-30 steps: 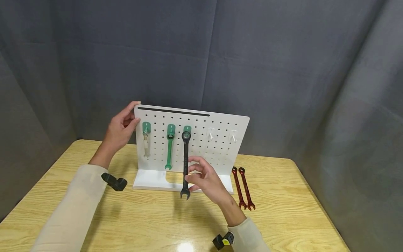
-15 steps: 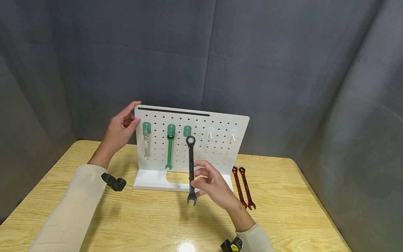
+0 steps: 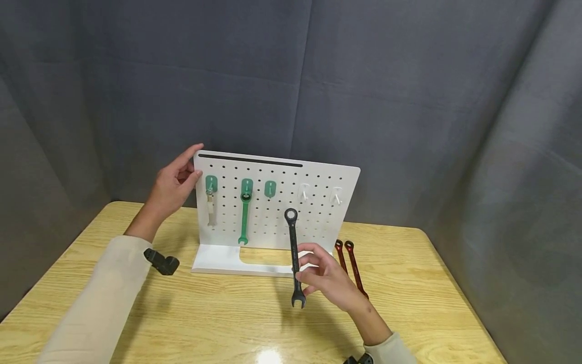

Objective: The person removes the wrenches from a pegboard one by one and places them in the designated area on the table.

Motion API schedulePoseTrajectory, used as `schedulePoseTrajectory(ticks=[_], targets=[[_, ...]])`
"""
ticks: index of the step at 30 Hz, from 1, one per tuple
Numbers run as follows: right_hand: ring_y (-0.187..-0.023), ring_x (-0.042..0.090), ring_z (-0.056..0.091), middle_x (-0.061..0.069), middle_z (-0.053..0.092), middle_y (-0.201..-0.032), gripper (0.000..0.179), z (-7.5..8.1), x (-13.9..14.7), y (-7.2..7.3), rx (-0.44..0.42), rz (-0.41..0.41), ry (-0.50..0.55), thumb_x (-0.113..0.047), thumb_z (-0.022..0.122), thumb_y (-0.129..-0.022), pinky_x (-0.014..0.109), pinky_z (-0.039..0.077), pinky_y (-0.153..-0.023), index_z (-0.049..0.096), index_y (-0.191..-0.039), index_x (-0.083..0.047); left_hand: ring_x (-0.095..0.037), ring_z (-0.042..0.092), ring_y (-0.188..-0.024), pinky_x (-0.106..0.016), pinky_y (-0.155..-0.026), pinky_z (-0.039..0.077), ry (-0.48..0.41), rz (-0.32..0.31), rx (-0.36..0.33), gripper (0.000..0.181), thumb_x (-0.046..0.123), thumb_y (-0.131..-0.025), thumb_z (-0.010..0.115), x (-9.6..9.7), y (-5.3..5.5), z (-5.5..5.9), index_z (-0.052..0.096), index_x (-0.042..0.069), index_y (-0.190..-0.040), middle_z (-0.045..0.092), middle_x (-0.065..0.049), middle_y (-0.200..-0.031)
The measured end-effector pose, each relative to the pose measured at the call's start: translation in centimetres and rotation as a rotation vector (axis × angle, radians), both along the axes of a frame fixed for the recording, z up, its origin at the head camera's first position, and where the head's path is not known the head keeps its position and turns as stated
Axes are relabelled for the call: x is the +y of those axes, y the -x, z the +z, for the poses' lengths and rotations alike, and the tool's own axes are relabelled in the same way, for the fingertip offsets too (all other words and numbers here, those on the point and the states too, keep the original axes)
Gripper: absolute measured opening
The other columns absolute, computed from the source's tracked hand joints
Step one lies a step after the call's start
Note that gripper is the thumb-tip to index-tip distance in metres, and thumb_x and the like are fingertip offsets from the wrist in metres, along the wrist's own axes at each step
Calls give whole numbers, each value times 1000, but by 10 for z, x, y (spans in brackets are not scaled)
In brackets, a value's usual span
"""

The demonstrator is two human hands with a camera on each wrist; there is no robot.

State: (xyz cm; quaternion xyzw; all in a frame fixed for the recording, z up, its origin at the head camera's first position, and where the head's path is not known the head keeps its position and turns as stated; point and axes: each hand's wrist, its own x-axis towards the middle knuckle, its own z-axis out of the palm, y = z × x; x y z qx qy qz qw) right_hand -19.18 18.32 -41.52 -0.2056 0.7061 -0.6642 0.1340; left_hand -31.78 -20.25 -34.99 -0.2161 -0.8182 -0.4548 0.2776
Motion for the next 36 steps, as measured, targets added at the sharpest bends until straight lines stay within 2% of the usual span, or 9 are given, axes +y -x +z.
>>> schedulePoseTrajectory(ticks=[4, 9, 15, 25, 30, 36], targets=[[-83, 17, 61, 12, 56, -110, 50, 1, 13, -3, -22, -8, -13, 0, 65, -96, 37, 58, -64, 47, -142, -6, -23, 59, -82, -18, -73, 43, 4, 10, -16, 64, -1, -101, 63, 0, -1, 1, 46, 25, -157, 57, -9, -100], [-85, 18, 62, 13, 55, -111, 50, 0, 31, -7, -29, -29, -39, -1, 64, -97, 38, 58, -65, 47, -143, -7, -27, 63, -88, -16, -76, 45, 1, 4, -27, 62, -1, -102, 62, 1, -2, 2, 45, 22, -157, 60, -13, -104], [-88, 18, 63, 15, 56, -111, 49, -7, 50, -9, -16, -48, -68, -2, 64, -98, 38, 58, -66, 46, -143, -5, -27, 61, -84, -17, -74, 45, -17, -11, -9, 61, -3, -102, 61, 2, -1, 2, 46, 19, -156, 60, -13, -102], [-87, 19, 57, 17, 54, -115, 52, -19, 76, -13, -66, -119, -114, -5, 66, -98, 38, 58, -70, 42, -144, -2, -24, 60, -85, -18, -73, 44, -33, -11, -14, 60, -2, -102, 62, 2, -3, 2, 47, 20, -156, 60, -12, -103], [-89, 20, 59, 15, 53, -114, 55, -24, 89, -14, -94, -156, -124, -7, 68, -98, 39, 58, -70, 42, -146, -2, -24, 61, -86, -17, -74, 45, -24, -1, -12, 61, -2, -102, 62, 1, -3, 0, 47, 20, -156, 61, -13, -104], [-83, 18, 60, 12, 54, -110, 53, -33, 105, -11, -124, -136, -72, -5, 66, -98, 37, 57, -68, 40, -144, 0, -25, 62, -87, -17, -75, 44, -22, -3, -13, 60, 0, -103, 61, 1, -2, 0, 47, 22, -156, 62, -14, -105]])
